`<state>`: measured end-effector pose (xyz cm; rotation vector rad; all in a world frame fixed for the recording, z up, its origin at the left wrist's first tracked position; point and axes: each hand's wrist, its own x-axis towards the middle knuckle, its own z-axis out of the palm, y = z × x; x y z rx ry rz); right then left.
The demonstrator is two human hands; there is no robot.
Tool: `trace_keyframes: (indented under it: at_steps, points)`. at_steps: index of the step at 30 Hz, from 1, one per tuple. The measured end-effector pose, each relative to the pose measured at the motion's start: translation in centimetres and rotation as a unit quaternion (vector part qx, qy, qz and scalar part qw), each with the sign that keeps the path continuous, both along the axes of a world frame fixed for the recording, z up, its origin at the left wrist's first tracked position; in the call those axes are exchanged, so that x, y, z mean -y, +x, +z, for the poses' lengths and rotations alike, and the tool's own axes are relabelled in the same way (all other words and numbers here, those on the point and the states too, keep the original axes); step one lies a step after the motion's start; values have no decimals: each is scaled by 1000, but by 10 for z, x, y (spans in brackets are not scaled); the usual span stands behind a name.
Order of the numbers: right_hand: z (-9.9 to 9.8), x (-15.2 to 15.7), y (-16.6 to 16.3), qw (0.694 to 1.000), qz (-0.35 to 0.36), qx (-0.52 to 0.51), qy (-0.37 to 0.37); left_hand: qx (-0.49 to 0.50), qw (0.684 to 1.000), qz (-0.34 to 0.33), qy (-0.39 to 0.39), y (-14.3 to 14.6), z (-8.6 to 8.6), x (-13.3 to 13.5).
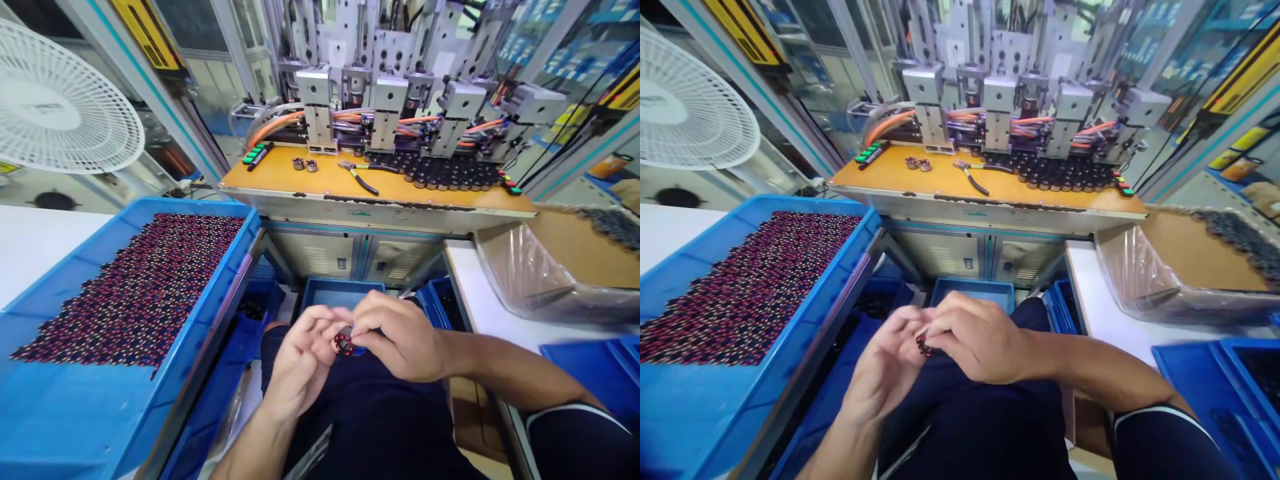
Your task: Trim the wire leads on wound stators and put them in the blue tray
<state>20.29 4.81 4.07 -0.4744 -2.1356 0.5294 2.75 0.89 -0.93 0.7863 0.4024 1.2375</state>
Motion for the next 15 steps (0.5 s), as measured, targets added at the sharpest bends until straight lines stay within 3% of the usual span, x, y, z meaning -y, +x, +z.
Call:
trace_keyframes:
  at_steps: [2, 4, 9, 15]
  points:
    - [0, -3, 3, 1000, 7, 10, 12, -40, 994, -96, -20, 1, 0, -2]
    - [0, -4, 6, 999, 2, 20, 26, -53, 990, -131, -21, 2, -2, -1]
    - [0, -3, 9, 998, -39, 33, 36, -61, 998, -3, 29, 4, -8, 2]
    - [-6, 1, 7, 996, -89, 5, 1, -109, 979, 145, 98, 7, -7, 2]
